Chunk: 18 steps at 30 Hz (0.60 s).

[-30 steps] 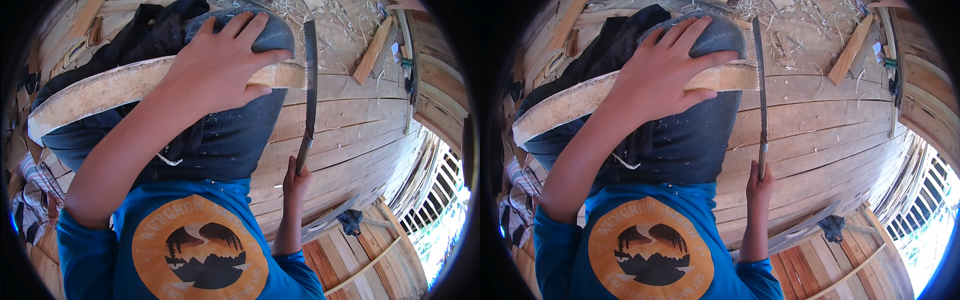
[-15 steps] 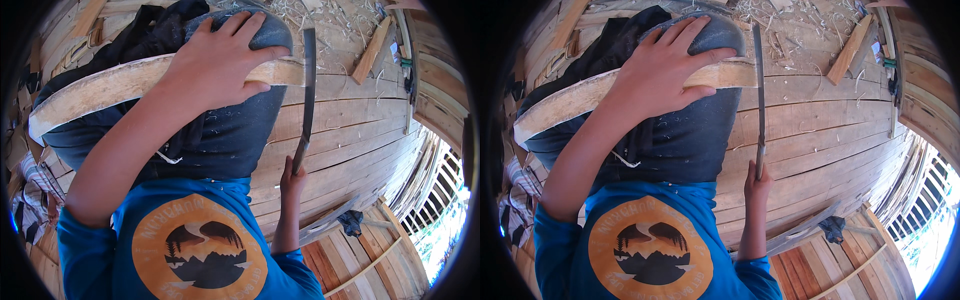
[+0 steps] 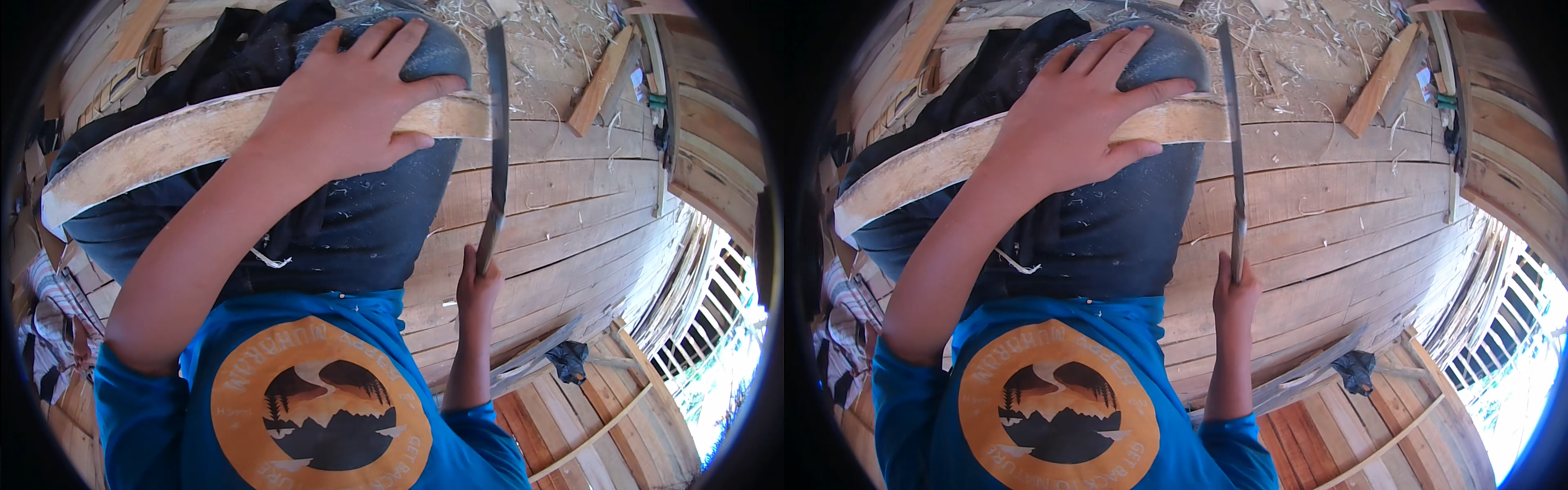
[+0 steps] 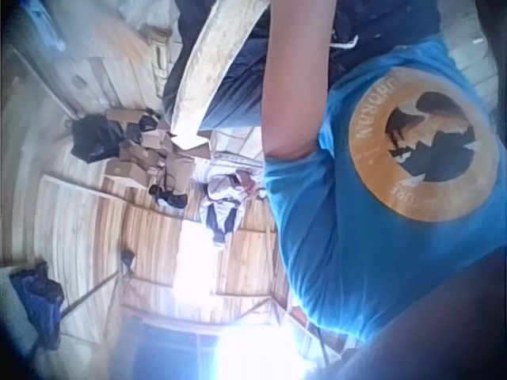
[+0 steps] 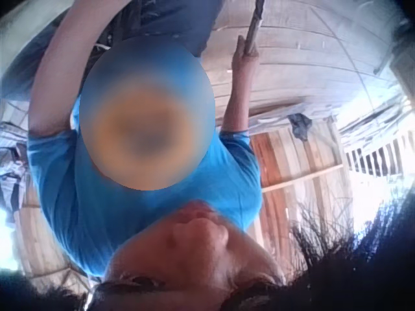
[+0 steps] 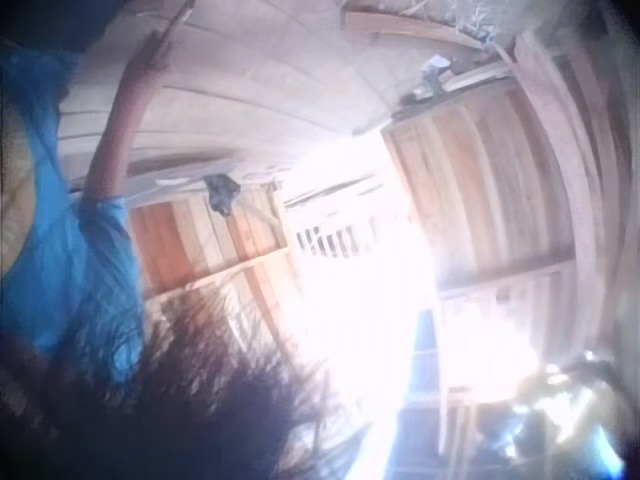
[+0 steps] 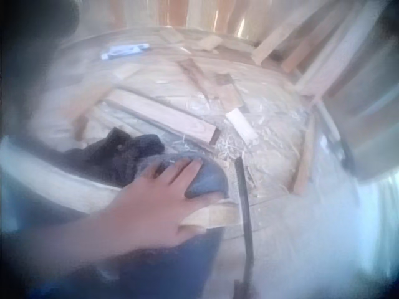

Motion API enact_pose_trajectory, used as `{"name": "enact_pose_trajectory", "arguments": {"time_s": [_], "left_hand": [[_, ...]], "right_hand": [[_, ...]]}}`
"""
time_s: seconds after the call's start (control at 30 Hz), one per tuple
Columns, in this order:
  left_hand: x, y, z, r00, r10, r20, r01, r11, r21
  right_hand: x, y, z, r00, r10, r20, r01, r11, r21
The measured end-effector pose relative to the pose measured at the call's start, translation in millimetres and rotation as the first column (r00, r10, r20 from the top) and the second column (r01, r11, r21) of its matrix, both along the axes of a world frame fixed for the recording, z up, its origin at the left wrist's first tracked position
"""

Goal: The person saws a piece of wood with a hand saw while sitting on a wooden floor.

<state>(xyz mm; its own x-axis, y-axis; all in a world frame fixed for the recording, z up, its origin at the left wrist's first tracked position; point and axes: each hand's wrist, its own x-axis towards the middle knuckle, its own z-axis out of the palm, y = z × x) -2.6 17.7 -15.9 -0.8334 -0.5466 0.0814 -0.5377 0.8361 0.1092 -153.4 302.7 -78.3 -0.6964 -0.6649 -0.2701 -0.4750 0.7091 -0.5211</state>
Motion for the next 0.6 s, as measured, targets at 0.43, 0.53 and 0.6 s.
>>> {"name": "enact_pose_trajectory", "arguments": {"time_s": [0.43,0.53,0.6], "left_hand": [[3.4,-3.7,-3.2,0.999,-0.004,-0.041,0.005,1.0,0.011],[5.4,-1.1,-13.6,0.998,0.01,-0.068,-0.009,1.0,0.011],[3.8,-0.6,-14.5,0.998,0.008,-0.064,-0.007,1.0,0.025]], "right_hand": [[-10.4,-63.5,5.4,0.999,0.046,-0.017,-0.046,0.999,0.006],[-4.3,-18.2,7.8,0.999,-0.042,0.031,0.04,0.997,0.069],[1.0,22.5,-0.8,0.993,-0.091,0.081,0.087,0.995,0.051]]}}
